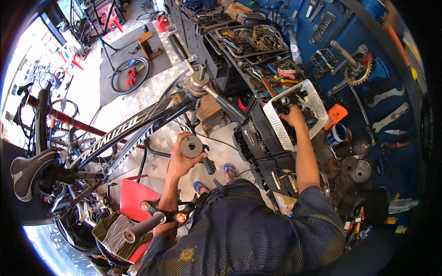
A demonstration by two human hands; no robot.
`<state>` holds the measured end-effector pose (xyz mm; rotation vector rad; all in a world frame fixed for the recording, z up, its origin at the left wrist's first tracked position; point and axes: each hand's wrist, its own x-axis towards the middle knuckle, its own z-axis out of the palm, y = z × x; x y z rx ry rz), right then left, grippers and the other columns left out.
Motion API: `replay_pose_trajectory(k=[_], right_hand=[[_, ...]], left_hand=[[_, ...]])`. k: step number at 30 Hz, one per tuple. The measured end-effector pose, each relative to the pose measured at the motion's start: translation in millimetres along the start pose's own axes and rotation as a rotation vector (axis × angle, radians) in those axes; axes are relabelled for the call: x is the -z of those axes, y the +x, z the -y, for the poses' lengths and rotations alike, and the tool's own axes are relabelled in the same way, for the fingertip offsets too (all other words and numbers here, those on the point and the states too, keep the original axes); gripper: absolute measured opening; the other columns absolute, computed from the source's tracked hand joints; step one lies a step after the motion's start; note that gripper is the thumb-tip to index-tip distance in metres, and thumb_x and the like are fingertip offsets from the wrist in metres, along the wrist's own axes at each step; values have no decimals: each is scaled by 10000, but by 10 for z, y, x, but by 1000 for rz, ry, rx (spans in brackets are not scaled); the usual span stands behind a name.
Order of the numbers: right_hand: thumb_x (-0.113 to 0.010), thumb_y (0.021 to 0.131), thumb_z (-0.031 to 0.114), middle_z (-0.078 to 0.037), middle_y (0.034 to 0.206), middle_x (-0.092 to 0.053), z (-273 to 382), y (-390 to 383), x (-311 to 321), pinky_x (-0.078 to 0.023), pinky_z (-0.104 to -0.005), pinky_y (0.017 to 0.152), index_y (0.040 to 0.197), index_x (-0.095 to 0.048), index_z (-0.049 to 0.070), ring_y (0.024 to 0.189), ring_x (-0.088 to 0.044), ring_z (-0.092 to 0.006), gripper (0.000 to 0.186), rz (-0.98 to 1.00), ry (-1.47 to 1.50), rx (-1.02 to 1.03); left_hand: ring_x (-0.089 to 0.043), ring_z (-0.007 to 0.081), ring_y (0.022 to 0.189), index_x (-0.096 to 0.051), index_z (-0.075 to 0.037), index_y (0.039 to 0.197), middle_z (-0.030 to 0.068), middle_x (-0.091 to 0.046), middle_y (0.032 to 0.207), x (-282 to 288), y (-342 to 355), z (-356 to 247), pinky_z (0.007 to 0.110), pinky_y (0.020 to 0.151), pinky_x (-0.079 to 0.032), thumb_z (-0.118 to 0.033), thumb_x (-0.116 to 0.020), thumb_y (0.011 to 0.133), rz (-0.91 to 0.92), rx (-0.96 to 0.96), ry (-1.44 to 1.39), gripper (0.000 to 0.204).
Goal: The person uses a headset removal tool to press out the headset cups from a bicycle frame mounted on a repair stand. They repeatedly position the tool, apply pressure, and remove the cups from the head tube.
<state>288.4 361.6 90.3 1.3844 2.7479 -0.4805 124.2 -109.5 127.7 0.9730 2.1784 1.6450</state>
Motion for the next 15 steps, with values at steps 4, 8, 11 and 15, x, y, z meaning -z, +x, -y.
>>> replay_pose_trajectory(k=[4, 8, 11, 15], right_hand=[[-877, 784, 310, -251, 1279, -670, -8, 20, -60, -511, -486, 1026, 1294, -620, -5, 1212, -637, -425, 652, -33, 56, 34], [-839, 780, 237, -236, 1101, -708, 85, -235, 206, -550, -466, 873, 1194, -609, 3, 1007, -700, -399, 528, -281, 160, 96], [-776, 941, 198, -25, 918, -593, 330, -606, 384, -560, -304, 710, 1270, -611, 39, 803, -653, -133, 401, -196, 858, 127], [-724, 985, 147, -47, 1053, -654, 908, -996, 57, -599, -299, 754, 1260, -580, 55, 960, -665, -128, 324, -15, 1226, 463]], left_hand=[[-632, 216, 1082, -564, -62, 1295, 90, -637, 1174, -94, 60, 188, 367, 956, -524, -180, -969, 710, -9, 60, -36, 722], [-629, 190, 1058, -557, -62, 1297, 62, -645, 1149, -148, 73, 437, 356, 941, -526, -218, -994, 687, -74, 51, -26, 766], [-634, 173, 1042, -550, -68, 1316, 55, -661, 1109, -173, 44, 661, 342, 929, -537, -208, -994, 685, -74, 224, -108, 784], [-656, 200, 1030, -561, -92, 1315, 85, -685, 1120, -265, 136, 1063, 360, 905, -550, -221, -996, 680, -43, 337, -170, 780]])
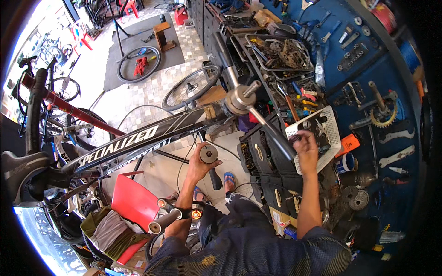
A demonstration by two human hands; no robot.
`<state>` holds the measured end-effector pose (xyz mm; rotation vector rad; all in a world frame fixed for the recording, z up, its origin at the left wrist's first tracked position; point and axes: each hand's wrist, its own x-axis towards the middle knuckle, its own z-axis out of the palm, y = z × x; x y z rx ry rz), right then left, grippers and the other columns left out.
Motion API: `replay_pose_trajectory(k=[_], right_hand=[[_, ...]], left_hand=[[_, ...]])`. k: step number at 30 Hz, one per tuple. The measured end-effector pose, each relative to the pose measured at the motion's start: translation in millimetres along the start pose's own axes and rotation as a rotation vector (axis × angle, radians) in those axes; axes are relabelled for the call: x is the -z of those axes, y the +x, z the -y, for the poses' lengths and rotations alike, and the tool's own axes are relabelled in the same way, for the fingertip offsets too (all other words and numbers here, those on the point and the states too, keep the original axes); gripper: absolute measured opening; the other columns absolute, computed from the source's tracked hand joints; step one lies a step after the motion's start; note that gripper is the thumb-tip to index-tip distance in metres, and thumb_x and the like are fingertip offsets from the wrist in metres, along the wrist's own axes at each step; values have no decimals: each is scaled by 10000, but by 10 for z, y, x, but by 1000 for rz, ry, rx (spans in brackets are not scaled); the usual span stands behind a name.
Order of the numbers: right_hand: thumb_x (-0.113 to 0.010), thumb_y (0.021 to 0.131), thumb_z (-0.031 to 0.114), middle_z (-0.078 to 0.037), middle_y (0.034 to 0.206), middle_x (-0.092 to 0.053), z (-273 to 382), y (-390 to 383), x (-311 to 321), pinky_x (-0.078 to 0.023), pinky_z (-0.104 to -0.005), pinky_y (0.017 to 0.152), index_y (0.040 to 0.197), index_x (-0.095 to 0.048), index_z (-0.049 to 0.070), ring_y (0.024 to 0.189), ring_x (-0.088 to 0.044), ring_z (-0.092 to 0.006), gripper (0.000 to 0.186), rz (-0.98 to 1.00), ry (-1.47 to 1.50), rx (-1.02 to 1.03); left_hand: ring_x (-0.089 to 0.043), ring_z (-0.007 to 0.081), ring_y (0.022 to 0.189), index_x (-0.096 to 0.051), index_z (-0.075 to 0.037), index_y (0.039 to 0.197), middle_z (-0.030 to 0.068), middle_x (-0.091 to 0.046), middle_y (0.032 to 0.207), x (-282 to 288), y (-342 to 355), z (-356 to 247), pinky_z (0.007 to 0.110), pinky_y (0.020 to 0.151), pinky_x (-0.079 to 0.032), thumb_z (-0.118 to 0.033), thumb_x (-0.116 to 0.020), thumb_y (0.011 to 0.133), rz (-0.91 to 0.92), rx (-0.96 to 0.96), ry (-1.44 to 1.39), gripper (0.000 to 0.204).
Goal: The person uses a headset removal tool to press out the headset cups from a bicycle frame mounted on a repair stand. They repeatedly position the tool, apply pressure, and remove the cups from the head tube.
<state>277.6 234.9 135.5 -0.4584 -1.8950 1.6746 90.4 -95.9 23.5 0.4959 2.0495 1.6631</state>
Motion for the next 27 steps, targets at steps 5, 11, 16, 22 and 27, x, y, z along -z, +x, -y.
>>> replay_pose_trajectory(k=[5, 11, 16, 22, 27], right_hand=[[-801, 873, -10, -152, 1265, -649, -726, -11, -900, -563, -431, 1030, 1200, -513, 97, 1197, -673, -294, 449, 193, 214, -182], [-863, 831, 72, -118, 1244, -652, -1409, -59, -1853, -469, -407, 1089, 1081, -572, 82, 1262, -613, -264, 384, 398, -10, 11], [-892, 817, 138, -69, 1068, -619, -1655, -103, -2330, -551, -396, 925, 1074, -629, 68, 1059, -632, -200, 374, 289, -259, 71], [-882, 842, 110, -121, 1234, -570, -1896, -159, -2479, -607, -301, 725, 1288, -641, 46, 1059, -660, -188, 511, 304, -167, -26], [-882, 853, 190, -188, 1407, -517, -2031, -167, -2436, -617, -306, 735, 1332, -638, 42, 1183, -616, -288, 557, 350, -342, 130]], left_hand=[[-697, 267, 1039, -572, -76, 1309, 127, -725, 1122, -49, 324, 469, 400, 903, -559, -289, -989, 688, -20, -10, 95, 777], [-713, 293, 1042, -689, 0, 1209, 161, -744, 1130, -27, 525, 824, 411, 916, -557, -344, -984, 676, -33, 46, 52, 700], [-695, 187, 1001, -736, -33, 1123, 99, -763, 1089, -107, 637, 1227, 364, 865, -563, -215, -896, 812, 65, -80, 84, 394], [-683, 327, 1088, -726, -63, 1214, 158, -736, 1191, -193, 679, 2088, 430, 944, -536, -331, -816, 901, -7, -247, 413, 422], [-664, 324, 1124, -711, -39, 1227, 165, -717, 1227, -200, 630, 2359, 444, 973, -524, -296, -824, 901, 33, -147, 478, 431]])
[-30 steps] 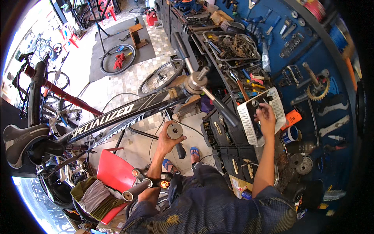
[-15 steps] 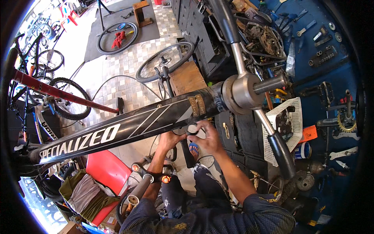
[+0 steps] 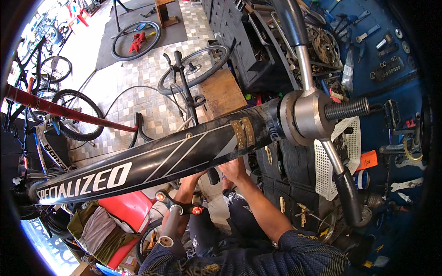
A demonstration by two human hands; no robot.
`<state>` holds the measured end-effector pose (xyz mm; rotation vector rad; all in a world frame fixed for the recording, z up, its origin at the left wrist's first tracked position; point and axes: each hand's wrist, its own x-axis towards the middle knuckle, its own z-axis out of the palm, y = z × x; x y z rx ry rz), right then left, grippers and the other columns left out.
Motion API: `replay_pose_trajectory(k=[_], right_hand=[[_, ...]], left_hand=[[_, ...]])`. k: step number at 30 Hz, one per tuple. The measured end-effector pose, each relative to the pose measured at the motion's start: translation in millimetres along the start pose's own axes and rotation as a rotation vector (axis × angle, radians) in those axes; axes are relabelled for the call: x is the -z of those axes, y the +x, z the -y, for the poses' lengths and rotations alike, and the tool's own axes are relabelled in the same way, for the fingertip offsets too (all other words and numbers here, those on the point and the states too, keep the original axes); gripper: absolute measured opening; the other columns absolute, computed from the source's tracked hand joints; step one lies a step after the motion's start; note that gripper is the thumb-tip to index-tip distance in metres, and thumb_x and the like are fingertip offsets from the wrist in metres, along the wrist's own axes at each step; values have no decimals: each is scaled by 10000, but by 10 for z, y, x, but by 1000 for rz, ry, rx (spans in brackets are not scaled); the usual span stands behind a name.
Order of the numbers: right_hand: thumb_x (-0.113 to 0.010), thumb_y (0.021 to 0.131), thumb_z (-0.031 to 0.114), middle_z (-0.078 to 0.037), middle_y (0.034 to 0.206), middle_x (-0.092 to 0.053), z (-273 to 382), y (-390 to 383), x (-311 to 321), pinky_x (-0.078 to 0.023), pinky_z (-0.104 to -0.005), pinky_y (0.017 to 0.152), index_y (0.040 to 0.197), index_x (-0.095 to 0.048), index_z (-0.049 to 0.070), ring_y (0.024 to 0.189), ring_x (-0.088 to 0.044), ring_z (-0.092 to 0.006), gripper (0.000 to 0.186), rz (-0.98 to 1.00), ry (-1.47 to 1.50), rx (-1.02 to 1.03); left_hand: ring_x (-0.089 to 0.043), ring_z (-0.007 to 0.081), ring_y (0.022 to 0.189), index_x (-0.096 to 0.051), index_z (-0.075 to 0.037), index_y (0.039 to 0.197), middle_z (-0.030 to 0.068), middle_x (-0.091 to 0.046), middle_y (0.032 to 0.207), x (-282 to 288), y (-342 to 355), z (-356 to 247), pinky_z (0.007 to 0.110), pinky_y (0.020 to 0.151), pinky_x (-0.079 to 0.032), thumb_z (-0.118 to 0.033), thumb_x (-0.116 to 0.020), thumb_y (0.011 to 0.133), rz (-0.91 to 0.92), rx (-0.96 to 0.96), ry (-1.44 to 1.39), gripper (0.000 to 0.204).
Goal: The person uses a headset removal tool to press out the headset cups from a bicycle frame mounted on a repair stand. They repeatedly position the tool, apply pressure, and remove the cups from the head tube.
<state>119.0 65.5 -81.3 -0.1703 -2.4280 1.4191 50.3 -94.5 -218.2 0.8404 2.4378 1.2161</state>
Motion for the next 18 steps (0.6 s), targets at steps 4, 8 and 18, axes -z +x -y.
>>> replay_pose_trajectory(k=[4, 8, 18], right_hand=[[-884, 854, 245, -212, 1422, -513, -12, -1, 20, -616, -363, 791, 1331, -636, 31, 1202, -595, -327, 579, 37, -57, 22], [-883, 854, 280, -213, 1354, -564, 70, -41, 43, -547, -448, 943, 1395, -573, 11, 1215, -583, -340, 678, 45, 169, -142], [-752, 912, 170, -182, 1227, -683, 174, 371, 328, -479, -454, 1021, 1272, -634, -12, 1143, -651, -346, 421, -47, 70, 71]], left_hand=[[-667, 281, 1107, -697, -11, 1232, 159, -715, 1221, 74, -49, -129, 437, 934, -542, -268, -850, 884, -54, -19, -181, 459], [-674, 234, 1049, -692, 6, 1206, 131, -726, 1148, 146, -20, -331, 414, 870, -566, -251, -906, 824, -131, -61, -271, 507], [-678, 150, 1001, -690, -3, 1169, 61, -733, 1091, 426, 156, -885, 357, 872, -577, -129, -933, 758, -48, 103, -518, 494]])
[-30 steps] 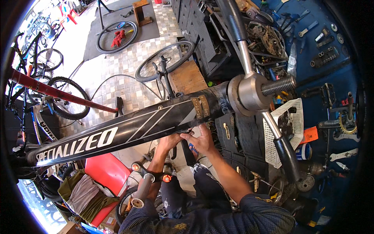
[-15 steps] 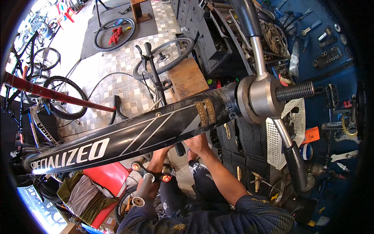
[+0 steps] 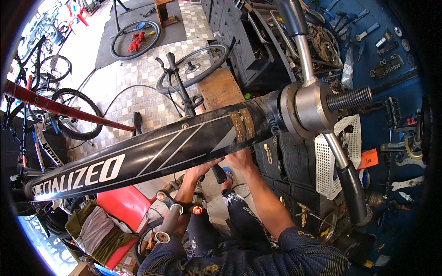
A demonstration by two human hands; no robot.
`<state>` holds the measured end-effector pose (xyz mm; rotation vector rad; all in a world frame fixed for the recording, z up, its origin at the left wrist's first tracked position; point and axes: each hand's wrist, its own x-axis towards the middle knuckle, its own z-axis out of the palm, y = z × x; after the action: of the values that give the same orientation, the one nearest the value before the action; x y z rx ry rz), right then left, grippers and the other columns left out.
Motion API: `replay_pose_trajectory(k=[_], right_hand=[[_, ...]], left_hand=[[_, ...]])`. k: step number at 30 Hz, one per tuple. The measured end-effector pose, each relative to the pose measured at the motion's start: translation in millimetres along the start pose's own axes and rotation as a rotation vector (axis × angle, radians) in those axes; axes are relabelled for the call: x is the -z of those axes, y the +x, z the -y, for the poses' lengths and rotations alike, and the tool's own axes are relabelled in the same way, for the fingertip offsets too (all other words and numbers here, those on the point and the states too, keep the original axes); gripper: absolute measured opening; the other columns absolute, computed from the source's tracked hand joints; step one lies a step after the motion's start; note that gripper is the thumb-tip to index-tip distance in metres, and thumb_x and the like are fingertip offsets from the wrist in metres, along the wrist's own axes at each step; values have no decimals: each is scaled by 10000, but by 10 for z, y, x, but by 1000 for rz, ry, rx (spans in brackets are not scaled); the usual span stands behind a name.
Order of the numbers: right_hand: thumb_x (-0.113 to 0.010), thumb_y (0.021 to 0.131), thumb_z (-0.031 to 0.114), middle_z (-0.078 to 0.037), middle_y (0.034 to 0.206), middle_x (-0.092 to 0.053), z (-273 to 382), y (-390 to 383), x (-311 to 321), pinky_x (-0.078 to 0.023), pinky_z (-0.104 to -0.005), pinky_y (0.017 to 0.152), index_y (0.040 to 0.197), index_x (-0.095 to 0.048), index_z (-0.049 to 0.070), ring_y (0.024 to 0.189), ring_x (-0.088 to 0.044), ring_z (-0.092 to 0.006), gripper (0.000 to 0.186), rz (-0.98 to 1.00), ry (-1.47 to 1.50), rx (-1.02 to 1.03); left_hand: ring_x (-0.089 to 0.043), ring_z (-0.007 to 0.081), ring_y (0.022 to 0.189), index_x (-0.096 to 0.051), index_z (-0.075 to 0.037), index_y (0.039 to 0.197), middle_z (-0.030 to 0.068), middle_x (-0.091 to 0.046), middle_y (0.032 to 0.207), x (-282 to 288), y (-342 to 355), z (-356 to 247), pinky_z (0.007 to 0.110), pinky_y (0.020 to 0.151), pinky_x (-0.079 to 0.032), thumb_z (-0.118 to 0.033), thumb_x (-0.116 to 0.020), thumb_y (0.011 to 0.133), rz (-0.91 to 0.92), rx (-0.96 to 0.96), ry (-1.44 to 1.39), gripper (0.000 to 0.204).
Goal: The person uses a headset removal tool to press out the headset cups from a bicycle frame mounted on a repair stand. They repeatedly position the tool, apply pressure, and remove the cups from the head tube.
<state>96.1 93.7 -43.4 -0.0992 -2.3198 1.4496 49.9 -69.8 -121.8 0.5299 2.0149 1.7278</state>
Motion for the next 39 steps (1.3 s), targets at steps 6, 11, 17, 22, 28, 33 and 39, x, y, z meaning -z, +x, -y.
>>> replay_pose_trajectory(k=[6, 11, 17, 22, 28, 33, 39], right_hand=[[-636, 922, 74, -236, 1156, -702, -42, 180, -54, -499, -509, 974, 1183, -691, -10, 1104, -649, -451, 279, -5, -259, 179], [-640, 920, 111, -259, 1223, -673, -80, 110, -41, -484, -530, 1012, 1241, -669, -11, 1159, -619, -481, 344, 41, -419, 261], [-648, 924, 146, -263, 1313, -642, -32, 38, 14, -424, -542, 1101, 1299, -657, 10, 1249, -576, -482, 399, 121, -362, 104], [-655, 916, 154, -254, 1337, -631, -11, 39, 31, -412, -540, 1117, 1312, -648, 10, 1270, -559, -475, 421, 67, -381, 171], [-657, 910, 147, -258, 1314, -640, 35, 61, 39, -416, -532, 1116, 1312, -646, 4, 1246, -570, -480, 427, 91, -361, 107], [-635, 924, 140, -268, 1273, -644, 113, 107, 38, -427, -541, 1085, 1287, -648, -5, 1214, -571, -495, 391, 108, -324, 58], [-657, 931, 155, -241, 1257, -668, 181, 120, -1, -446, -536, 1061, 1226, -679, 3, 1206, -591, -477, 332, 63, -346, 13]], left_hand=[[-674, 157, 1063, -685, -7, 1231, 89, -744, 1166, -7, 60, 161, 361, 926, -560, -141, -922, 771, -33, -170, 163, 534], [-691, 251, 1083, -690, -28, 1238, 128, -743, 1176, 23, 172, 385, 411, 942, -547, -237, -877, 831, -11, -201, 330, 495], [-694, 306, 1080, -694, -37, 1236, 150, -739, 1182, 52, 226, 417, 442, 939, -540, -280, -843, 865, 48, -225, 439, 469], [-694, 311, 1075, -696, -37, 1230, 150, -738, 1178, 54, 209, 530, 443, 934, -539, -280, -836, 870, -11, -202, 390, 456], [-693, 316, 1069, -698, -38, 1223, 151, -738, 1173, 66, 193, 655, 445, 927, -539, -280, -828, 877, -66, -186, 364, 441], [-693, 320, 1064, -699, -38, 1216, 151, -738, 1170, 28, 226, 759, 447, 921, -539, -280, -820, 883, -122, -192, 334, 429], [-693, 325, 1058, -701, -39, 1209, 152, -738, 1165, -81, 289, 722, 449, 914, -539, -280, -812, 890, -167, -224, 319, 414]])
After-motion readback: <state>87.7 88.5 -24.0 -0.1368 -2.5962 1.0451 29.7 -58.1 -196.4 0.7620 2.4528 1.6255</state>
